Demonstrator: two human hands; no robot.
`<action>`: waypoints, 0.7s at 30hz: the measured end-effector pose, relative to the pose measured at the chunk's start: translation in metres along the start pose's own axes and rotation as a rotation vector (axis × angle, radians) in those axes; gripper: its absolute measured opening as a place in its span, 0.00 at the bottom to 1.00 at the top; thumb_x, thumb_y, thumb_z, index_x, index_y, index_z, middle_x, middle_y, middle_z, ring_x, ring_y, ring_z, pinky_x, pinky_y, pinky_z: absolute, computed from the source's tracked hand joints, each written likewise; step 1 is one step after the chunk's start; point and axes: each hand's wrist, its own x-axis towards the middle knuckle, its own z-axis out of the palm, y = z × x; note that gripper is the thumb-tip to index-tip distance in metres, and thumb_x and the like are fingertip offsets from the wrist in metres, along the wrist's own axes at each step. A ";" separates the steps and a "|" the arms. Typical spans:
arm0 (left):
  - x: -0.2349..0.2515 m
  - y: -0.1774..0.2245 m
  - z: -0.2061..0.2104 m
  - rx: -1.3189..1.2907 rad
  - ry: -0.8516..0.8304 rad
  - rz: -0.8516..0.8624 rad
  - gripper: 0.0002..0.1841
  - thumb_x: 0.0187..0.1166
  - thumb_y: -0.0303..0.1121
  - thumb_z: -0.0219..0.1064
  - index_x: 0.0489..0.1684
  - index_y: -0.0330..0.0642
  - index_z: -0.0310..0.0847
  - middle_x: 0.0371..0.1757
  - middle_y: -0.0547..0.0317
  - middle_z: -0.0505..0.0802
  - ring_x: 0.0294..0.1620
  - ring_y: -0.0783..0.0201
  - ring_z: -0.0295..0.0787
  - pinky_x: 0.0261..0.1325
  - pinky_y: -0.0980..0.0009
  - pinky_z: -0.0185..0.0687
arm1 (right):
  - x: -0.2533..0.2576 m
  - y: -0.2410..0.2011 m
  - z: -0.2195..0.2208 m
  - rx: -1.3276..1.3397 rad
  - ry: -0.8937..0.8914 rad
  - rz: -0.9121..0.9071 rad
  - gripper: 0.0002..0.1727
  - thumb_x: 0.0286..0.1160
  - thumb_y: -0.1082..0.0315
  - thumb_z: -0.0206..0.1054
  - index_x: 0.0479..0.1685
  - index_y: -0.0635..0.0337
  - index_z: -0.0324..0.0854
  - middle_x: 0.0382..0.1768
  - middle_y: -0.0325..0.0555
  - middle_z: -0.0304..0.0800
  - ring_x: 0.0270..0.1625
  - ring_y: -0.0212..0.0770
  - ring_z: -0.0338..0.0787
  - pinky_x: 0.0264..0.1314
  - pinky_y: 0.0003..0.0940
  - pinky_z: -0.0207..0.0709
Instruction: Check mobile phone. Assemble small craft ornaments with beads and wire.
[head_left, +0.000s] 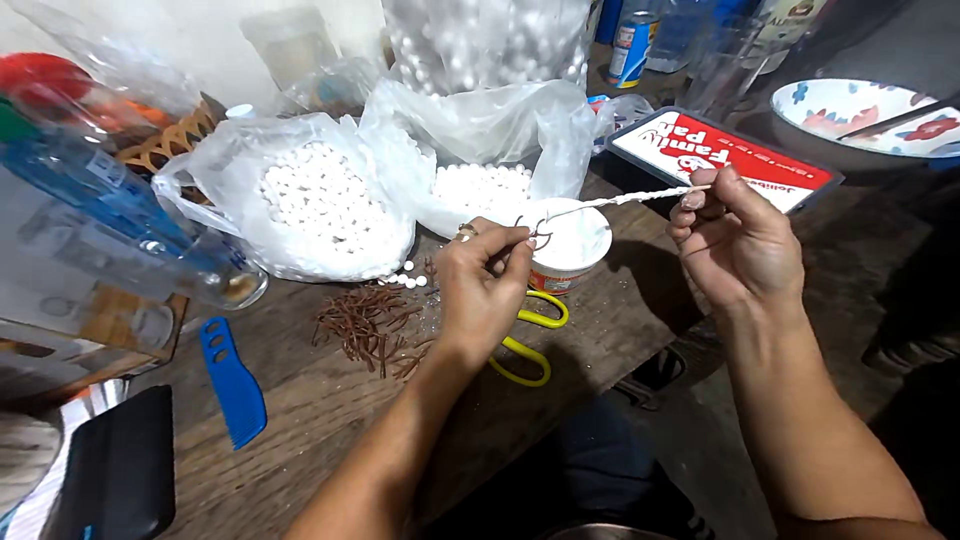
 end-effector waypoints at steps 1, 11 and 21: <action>0.000 0.000 0.000 0.001 0.001 0.000 0.05 0.73 0.19 0.69 0.38 0.28 0.91 0.34 0.56 0.88 0.31 0.83 0.79 0.37 0.90 0.75 | 0.000 0.000 0.000 0.000 0.002 0.001 0.23 0.95 0.66 0.42 0.40 0.55 0.86 0.28 0.32 0.89 0.29 0.24 0.88 0.37 0.17 0.84; 0.001 0.000 0.000 0.014 -0.009 0.030 0.05 0.73 0.20 0.69 0.37 0.29 0.91 0.32 0.57 0.87 0.30 0.82 0.79 0.36 0.89 0.75 | 0.001 0.004 -0.001 -0.006 -0.007 0.005 0.24 0.95 0.67 0.41 0.39 0.55 0.86 0.28 0.32 0.90 0.29 0.25 0.88 0.37 0.17 0.84; 0.000 -0.001 0.001 0.029 -0.002 0.034 0.05 0.73 0.20 0.69 0.37 0.28 0.92 0.33 0.56 0.88 0.31 0.82 0.79 0.37 0.89 0.74 | -0.003 0.001 -0.001 -0.014 0.009 -0.004 0.24 0.94 0.67 0.41 0.37 0.56 0.86 0.27 0.33 0.90 0.28 0.25 0.88 0.36 0.17 0.84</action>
